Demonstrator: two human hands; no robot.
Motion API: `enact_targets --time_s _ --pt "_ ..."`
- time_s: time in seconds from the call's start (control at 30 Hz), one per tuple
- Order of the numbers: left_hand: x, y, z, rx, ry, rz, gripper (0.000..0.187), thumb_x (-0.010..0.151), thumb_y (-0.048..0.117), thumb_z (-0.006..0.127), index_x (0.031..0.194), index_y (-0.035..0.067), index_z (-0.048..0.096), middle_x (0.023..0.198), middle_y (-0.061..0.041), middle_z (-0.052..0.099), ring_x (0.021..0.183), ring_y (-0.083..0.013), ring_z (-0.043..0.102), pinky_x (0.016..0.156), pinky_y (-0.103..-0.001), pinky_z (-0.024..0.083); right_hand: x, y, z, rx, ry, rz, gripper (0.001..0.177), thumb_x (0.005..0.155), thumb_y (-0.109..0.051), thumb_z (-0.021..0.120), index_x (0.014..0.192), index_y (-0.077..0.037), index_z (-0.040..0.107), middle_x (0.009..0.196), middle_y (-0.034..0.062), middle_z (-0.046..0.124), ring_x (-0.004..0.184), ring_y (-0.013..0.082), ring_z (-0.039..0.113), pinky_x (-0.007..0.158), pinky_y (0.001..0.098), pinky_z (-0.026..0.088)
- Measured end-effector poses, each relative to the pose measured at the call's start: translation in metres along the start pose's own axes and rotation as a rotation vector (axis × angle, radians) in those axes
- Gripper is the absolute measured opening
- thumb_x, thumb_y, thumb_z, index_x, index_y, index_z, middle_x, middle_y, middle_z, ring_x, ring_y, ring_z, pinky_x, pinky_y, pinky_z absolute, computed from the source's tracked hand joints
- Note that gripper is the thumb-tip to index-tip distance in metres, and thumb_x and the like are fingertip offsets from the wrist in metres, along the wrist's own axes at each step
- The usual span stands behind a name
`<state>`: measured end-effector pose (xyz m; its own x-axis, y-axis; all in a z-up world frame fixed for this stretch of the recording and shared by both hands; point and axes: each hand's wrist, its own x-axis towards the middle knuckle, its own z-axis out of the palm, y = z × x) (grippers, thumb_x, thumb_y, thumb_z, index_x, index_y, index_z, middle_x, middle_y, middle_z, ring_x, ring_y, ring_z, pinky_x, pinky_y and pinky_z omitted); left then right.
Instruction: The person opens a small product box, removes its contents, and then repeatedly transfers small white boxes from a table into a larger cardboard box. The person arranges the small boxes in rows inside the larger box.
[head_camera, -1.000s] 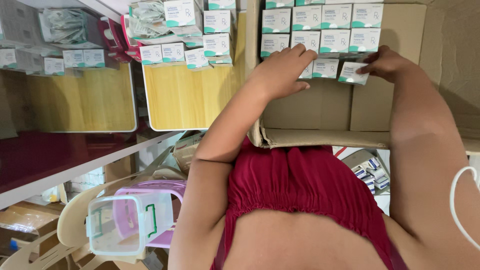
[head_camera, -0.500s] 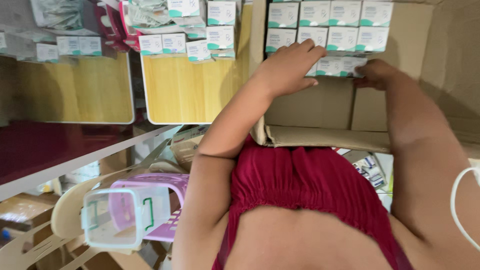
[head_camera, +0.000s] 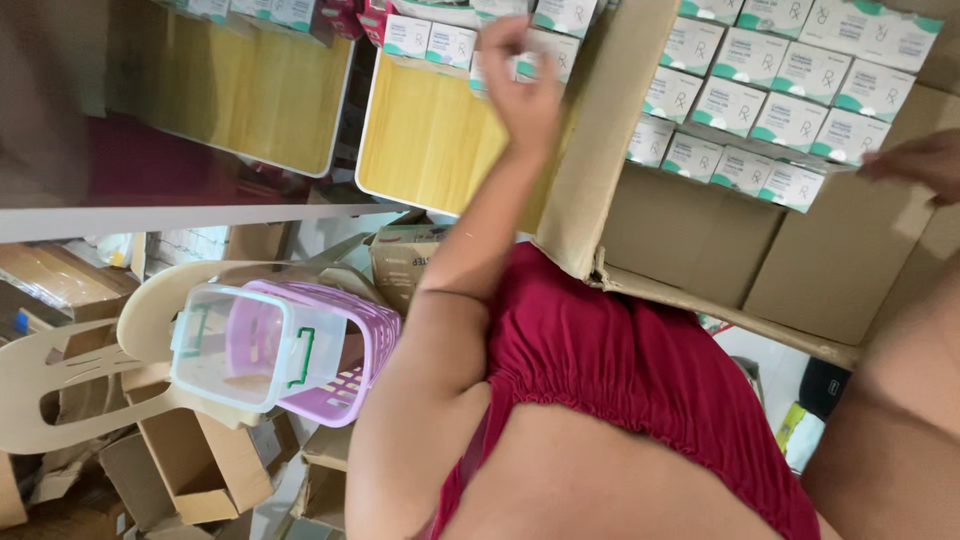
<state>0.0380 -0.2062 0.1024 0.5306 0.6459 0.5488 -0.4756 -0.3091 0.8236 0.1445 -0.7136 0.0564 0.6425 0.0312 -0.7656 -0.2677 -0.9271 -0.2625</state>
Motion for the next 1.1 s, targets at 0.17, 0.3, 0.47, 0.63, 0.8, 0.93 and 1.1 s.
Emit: enact_targets --time_s 0.17,0.3,0.47,0.63,0.8,0.93,1.1 --pt "0.000 -0.067 -0.051 0.812 -0.492 0.075 0.077 0.068 0.003 0.080 0.139 0.005 0.050 0.148 -0.021 0.041 0.130 -0.0448 0.042 0.110 -0.052 0.039 -0.001 0.008 -0.008 0.216 0.184 -0.305 0.069 0.107 -0.045 0.063 0.153 0.005 0.053 0.136 0.0415 0.059 0.119 0.0512 0.060 0.100 0.0638 0.051" --pt "-0.019 -0.099 -0.049 0.911 -0.702 0.029 0.091 0.063 0.012 0.088 0.142 0.004 0.044 0.157 -0.026 0.026 0.131 -0.0509 0.038 0.107 -0.054 0.035 -0.016 -0.016 -0.015 -0.138 0.332 -0.383 0.080 0.103 -0.046 0.069 0.162 0.003 0.045 0.148 0.0385 0.051 0.130 0.0530 0.054 0.098 0.0673 0.047" --pt "-0.035 -0.124 -0.058 0.776 -0.510 0.097 0.071 0.083 0.024 0.093 0.129 0.005 0.042 0.160 -0.023 0.036 0.135 -0.0428 0.048 0.116 -0.048 0.042 -0.060 -0.043 -0.012 -0.146 0.353 -0.373 0.081 0.099 -0.050 0.071 0.161 -0.002 0.049 0.147 0.0334 0.054 0.129 0.0506 0.055 0.098 0.0636 0.048" --pt "-0.035 -0.072 -0.065 0.372 -0.261 0.066 0.072 0.075 0.017 0.094 0.127 0.008 0.044 0.134 -0.016 0.051 0.121 -0.0381 0.054 0.103 -0.048 0.048 -0.116 -0.097 -0.015 -0.217 0.321 -0.387 0.075 0.096 -0.045 0.075 0.159 -0.009 0.058 0.134 0.0266 0.067 0.117 0.0413 0.068 0.097 0.0543 0.055" --pt "-0.029 0.028 -0.040 0.128 -0.351 0.363 0.075 0.069 0.017 0.092 0.127 0.016 0.043 0.134 -0.009 0.056 0.125 -0.0320 0.054 0.107 -0.050 0.045 -0.166 -0.168 0.014 0.479 -0.015 -0.973 0.081 0.088 -0.037 0.077 0.156 -0.012 0.040 0.152 0.0095 0.052 0.130 0.0248 0.059 0.102 0.0413 0.054" --pt "-0.021 0.090 -0.005 0.087 -0.907 0.401 0.091 0.082 0.024 0.096 0.149 0.021 0.036 0.154 -0.006 0.050 0.143 -0.0344 0.047 0.118 -0.045 0.042 -0.168 -0.199 0.051 0.737 -0.316 -1.178 0.102 0.079 -0.032 0.088 0.159 -0.011 0.028 0.155 0.0110 0.045 0.143 0.0218 0.047 0.114 0.0380 0.046" --pt "-0.012 0.115 0.005 -0.039 -0.824 0.326 0.106 0.080 0.044 0.096 0.156 0.022 0.026 0.157 -0.020 0.029 0.145 -0.0419 0.034 0.123 -0.049 0.034 -0.112 -0.159 0.067 0.482 -0.197 -0.816 0.082 0.077 -0.026 0.084 0.146 0.002 0.047 0.135 0.0189 0.058 0.127 0.0262 0.057 0.107 0.0369 0.047"
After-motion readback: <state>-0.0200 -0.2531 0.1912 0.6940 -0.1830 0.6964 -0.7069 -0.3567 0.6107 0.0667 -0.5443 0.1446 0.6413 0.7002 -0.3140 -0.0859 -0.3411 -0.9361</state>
